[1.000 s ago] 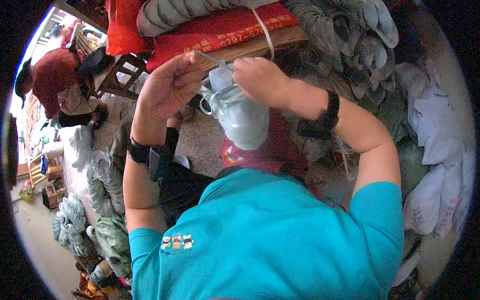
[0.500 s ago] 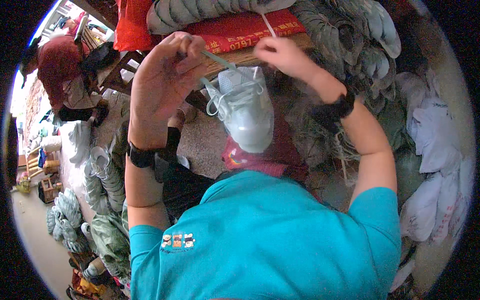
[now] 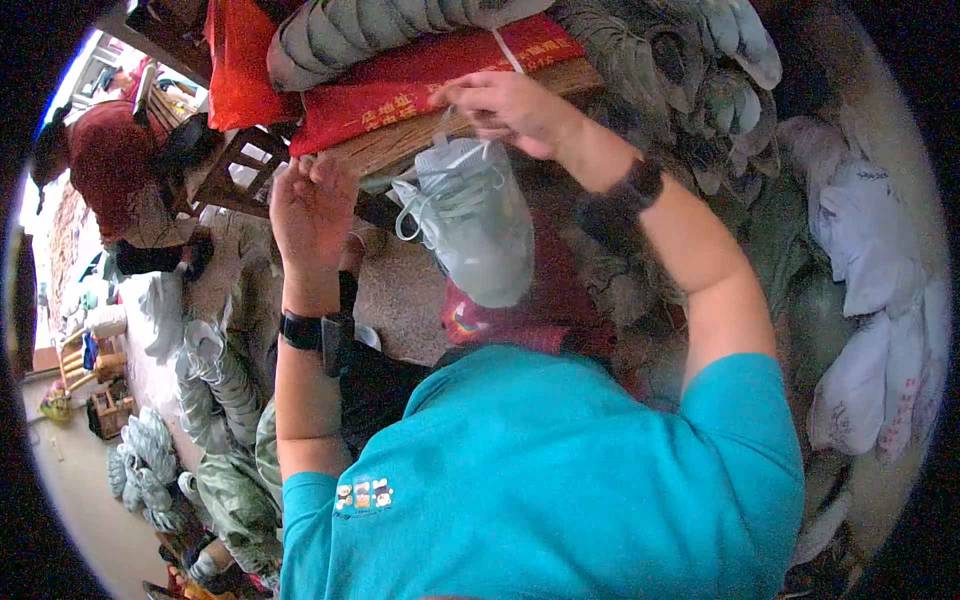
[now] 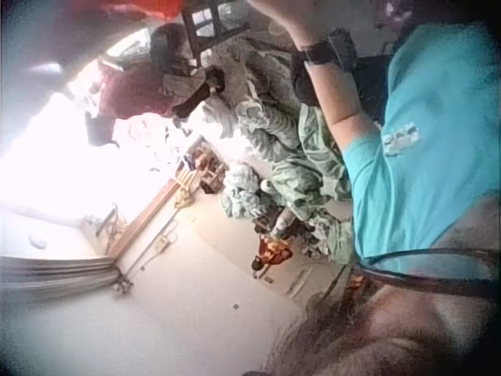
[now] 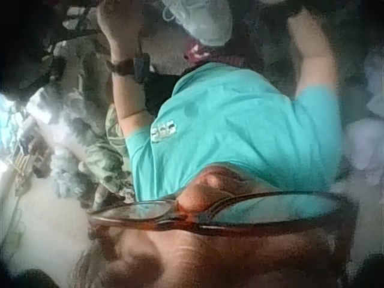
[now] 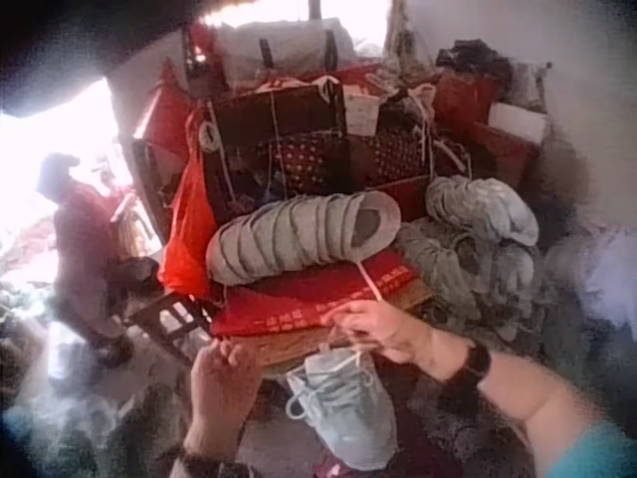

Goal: The person sits on the floor and threads a white shoelace through the eyelets of a light-colored sneaker. They pull the laces through the eyelets one by one, adjusting the tension and positioning of the shoe as they work.

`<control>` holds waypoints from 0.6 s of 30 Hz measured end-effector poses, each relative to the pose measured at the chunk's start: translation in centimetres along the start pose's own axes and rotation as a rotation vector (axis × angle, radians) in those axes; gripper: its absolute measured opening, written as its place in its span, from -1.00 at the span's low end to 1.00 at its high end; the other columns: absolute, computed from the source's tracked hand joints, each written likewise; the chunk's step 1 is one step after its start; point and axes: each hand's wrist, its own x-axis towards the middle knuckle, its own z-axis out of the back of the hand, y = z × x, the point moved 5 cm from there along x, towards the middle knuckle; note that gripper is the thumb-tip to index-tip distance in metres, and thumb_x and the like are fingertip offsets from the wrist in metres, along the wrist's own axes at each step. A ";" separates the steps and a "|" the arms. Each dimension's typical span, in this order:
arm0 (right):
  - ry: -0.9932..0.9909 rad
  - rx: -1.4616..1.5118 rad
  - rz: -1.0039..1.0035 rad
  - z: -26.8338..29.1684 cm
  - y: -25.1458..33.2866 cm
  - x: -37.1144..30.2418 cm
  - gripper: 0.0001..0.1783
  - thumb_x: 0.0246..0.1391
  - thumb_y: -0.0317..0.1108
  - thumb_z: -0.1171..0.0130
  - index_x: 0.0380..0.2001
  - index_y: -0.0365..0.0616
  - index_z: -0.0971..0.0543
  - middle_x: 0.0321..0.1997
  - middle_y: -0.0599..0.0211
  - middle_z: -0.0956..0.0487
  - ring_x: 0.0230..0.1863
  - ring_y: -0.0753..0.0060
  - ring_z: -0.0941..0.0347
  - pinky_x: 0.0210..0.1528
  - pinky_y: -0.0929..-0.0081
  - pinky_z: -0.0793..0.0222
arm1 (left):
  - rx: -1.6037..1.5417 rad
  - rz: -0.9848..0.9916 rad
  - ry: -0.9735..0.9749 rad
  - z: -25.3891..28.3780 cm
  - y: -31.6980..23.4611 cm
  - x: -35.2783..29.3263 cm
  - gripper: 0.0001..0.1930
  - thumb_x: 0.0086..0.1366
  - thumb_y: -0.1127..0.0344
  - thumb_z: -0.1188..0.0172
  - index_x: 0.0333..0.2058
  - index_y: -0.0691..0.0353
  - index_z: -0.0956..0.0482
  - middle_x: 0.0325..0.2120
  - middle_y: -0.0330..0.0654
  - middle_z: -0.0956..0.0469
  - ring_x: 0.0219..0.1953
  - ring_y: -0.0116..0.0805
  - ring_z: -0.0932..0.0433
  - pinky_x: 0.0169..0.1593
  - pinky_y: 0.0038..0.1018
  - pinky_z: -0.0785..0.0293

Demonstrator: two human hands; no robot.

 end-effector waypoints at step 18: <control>-0.058 -0.486 -0.053 2.8 -4.0 -3.9 -0.88 0.20 -0.41 -0.01 -0.22 -0.21 -0.40 -0.54 0.50 -0.49 -0.52 0.71 -0.34 -0.41 0.66 -0.26 | 0.853 -0.096 0.018 4.0 6.0 -1.8 -0.91 0.37 0.46 -0.05 -0.19 0.32 -0.40 -0.39 -0.29 -0.47 -0.39 -0.56 -0.45 -0.25 -0.62 -0.40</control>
